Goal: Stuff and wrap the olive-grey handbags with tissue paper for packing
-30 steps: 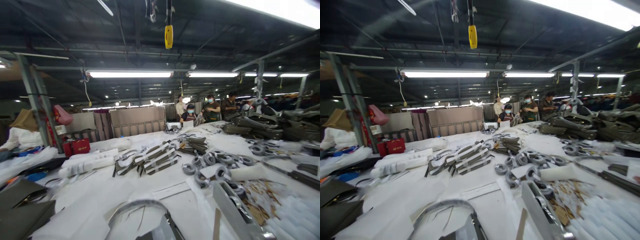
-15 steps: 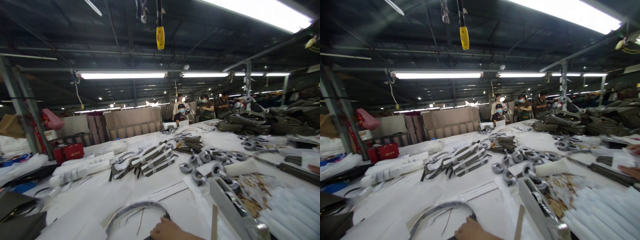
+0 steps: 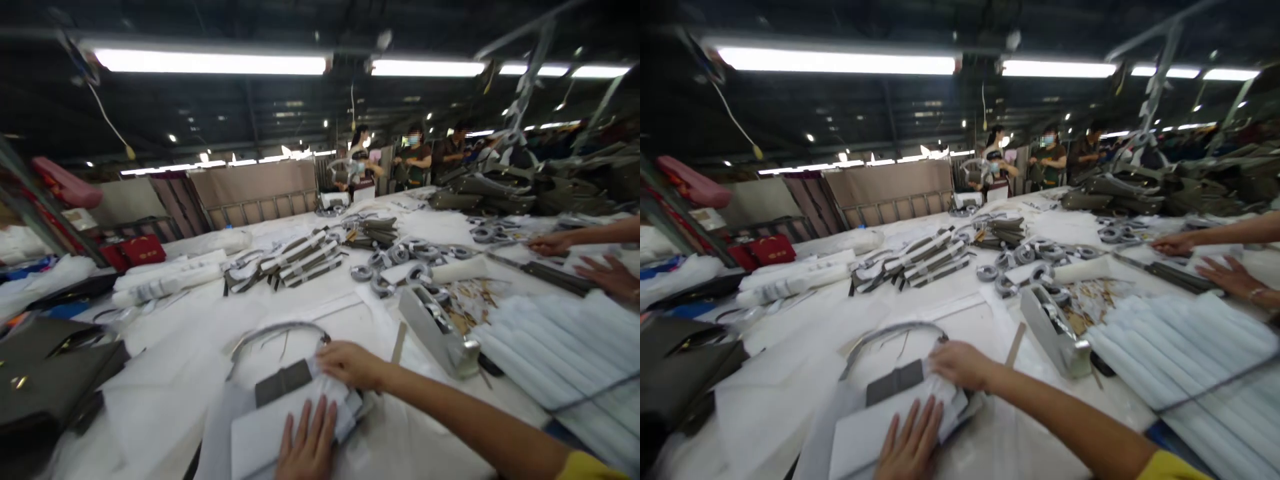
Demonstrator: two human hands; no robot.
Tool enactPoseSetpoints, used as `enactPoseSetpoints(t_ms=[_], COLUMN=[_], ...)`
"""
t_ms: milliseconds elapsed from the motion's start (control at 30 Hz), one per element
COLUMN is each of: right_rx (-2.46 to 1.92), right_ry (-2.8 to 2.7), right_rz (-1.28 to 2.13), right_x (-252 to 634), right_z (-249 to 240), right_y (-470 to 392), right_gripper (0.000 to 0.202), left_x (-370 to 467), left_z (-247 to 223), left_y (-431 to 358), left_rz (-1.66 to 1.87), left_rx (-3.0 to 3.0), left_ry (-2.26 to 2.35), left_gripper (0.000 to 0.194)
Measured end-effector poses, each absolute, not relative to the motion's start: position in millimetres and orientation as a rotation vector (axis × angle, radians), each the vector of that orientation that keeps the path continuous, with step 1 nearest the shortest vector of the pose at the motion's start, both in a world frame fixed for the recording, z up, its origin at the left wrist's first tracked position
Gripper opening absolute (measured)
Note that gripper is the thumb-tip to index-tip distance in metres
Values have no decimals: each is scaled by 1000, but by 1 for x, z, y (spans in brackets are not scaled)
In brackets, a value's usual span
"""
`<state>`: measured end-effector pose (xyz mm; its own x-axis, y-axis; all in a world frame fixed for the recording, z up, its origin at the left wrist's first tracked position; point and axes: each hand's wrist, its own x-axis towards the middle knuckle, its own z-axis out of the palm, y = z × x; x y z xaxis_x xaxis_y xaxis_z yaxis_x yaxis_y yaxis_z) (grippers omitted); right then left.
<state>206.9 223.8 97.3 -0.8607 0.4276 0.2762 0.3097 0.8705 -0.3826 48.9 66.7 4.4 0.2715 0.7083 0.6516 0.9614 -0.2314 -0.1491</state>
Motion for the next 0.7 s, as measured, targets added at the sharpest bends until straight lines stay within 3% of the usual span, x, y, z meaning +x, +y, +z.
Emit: enactPoseSetpoints(t_ms=[67,167,500,700], right_rx=[-714,-769,-459,-407], right_ry=[-2497,-2242,-2652,-2667], right_rz=[535,479,186,50], right_x=[239,279,272,263], right_z=[91,73,18,18], right_y=[209,177,137,138], right_gripper=[27,18,18,31], left_x=[50,51,54,55], left_z=[9,20,33,34], left_y=[59,54,52,52], left_rz=[-565,-485,-484,-441], left_rx=[-2076,-2168,-2205,-2203], left_ry=[-1610,-1674,-1728,-1742], left_gripper=[53,52,54,53])
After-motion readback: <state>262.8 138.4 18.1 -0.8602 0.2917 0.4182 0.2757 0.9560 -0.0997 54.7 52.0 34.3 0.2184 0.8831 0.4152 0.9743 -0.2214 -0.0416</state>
